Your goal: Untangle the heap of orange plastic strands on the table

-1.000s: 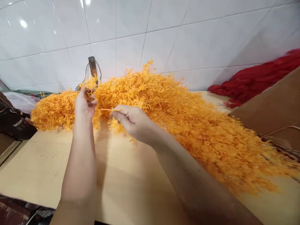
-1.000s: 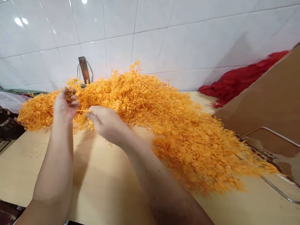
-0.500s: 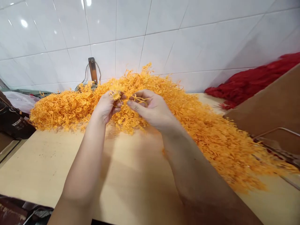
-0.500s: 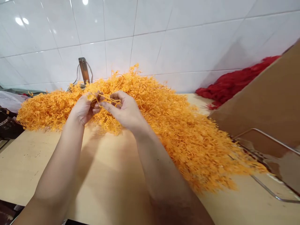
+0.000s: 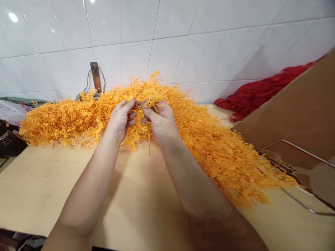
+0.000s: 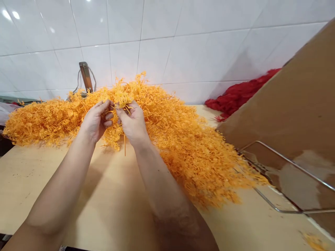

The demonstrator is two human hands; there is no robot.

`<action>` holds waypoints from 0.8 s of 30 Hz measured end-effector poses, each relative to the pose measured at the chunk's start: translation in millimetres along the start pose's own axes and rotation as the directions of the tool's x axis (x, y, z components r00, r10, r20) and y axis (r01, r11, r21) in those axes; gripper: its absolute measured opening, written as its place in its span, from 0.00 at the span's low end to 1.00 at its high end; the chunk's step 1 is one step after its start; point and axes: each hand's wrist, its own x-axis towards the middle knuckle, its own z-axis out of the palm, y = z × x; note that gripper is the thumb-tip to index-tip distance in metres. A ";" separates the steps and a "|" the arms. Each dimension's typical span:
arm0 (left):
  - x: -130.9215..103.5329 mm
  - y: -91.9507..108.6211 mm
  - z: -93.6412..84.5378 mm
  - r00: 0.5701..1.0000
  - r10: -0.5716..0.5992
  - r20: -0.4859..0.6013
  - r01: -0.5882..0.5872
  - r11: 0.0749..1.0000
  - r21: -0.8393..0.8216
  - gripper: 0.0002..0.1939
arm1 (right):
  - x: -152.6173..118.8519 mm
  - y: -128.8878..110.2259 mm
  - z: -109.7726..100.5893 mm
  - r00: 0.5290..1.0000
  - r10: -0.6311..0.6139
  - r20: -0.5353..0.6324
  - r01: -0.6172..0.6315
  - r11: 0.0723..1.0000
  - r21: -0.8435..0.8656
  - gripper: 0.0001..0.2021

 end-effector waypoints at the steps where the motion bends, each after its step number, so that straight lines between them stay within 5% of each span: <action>1: -0.2 0.7 -0.2 1.000 0.002 -0.004 -0.002 1.000 -0.001 0.09 | 0.0 0.7 -0.5 1.000 0.000 -0.012 0.000 1.000 0.020 0.16; 8: -6.6 7.9 1.3 0.994 0.054 0.096 -0.064 0.992 0.108 0.12 | 0.5 2.9 -4.5 1.000 -0.021 -0.019 0.021 1.000 0.015 0.18; 18: -7.0 7.7 3.8 0.996 0.079 0.029 -0.084 0.953 0.292 0.09 | -0.3 3.9 -4.4 0.997 -0.072 -0.037 0.071 0.997 -0.025 0.17; 24: 9.5 -0.2 -9.0 0.980 0.194 -0.037 -0.166 0.909 0.383 0.08 | -7.0 -3.8 1.2 0.986 0.120 0.113 -0.138 0.977 0.163 0.18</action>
